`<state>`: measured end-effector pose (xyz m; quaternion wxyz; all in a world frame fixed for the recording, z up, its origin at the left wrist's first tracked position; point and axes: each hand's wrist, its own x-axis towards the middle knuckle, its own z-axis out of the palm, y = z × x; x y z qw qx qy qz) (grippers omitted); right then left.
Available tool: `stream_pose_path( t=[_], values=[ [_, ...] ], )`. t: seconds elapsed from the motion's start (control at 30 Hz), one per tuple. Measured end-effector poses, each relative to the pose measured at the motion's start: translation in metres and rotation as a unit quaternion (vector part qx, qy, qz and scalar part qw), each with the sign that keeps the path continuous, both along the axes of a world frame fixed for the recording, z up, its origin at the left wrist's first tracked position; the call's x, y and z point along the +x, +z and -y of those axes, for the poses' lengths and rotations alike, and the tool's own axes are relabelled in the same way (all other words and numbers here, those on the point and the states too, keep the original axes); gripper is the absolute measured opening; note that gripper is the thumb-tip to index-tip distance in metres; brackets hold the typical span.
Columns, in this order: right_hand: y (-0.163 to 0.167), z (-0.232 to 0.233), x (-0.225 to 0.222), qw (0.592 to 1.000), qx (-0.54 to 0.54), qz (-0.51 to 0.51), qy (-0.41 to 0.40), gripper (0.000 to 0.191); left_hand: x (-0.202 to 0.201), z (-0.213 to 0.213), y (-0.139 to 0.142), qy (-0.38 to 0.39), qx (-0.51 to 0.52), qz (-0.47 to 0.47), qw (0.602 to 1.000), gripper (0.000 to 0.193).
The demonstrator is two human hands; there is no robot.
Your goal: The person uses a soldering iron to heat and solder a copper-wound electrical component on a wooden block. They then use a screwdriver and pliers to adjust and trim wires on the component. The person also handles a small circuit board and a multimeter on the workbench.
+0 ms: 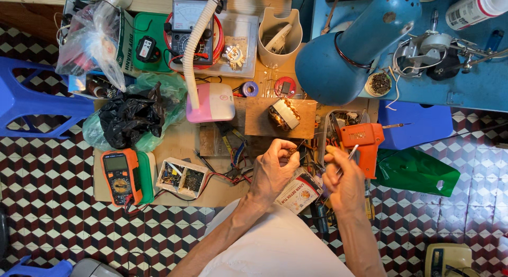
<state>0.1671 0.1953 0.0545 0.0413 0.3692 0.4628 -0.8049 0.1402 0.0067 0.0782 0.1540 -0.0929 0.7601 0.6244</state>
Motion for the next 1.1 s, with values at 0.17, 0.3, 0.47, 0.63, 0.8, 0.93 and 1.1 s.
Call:
stream_pose_path(
  t=[0.17,0.3,0.47,0.63,0.8,0.93,1.1],
  values=[
    [-0.007,0.028,0.008,0.996,-0.087,0.009,0.036,0.032,0.005,-0.006,-0.001,-0.039,-0.058,-0.057,0.996,0.026],
    [-0.006,0.041,0.004,0.996,-0.052,-0.029,0.069,0.024,0.01,-0.009,-0.003,-0.052,-0.108,-0.162,0.979,0.026],
    [-0.004,0.043,0.005,0.996,0.004,-0.025,0.081,0.016,0.014,-0.005,-0.007,-0.051,-0.116,-0.227,0.966,0.024],
    [-0.008,0.031,0.0,0.995,0.034,-0.024,0.086,0.013,0.018,0.0,-0.006,-0.066,-0.13,-0.236,0.961,0.02],
    [-0.013,0.017,-0.011,0.994,0.055,-0.021,0.095,0.012,0.018,0.004,-0.002,-0.061,-0.136,-0.258,0.955,0.019],
    [-0.015,0.009,-0.023,0.994,0.051,-0.002,0.096,0.011,0.018,0.007,0.001,-0.063,-0.138,-0.235,0.96,0.018],
    [-0.016,0.0,-0.034,0.996,0.053,-0.01,0.075,0.011,0.018,0.009,0.0,-0.053,-0.133,-0.196,0.97,0.018]
  ],
)
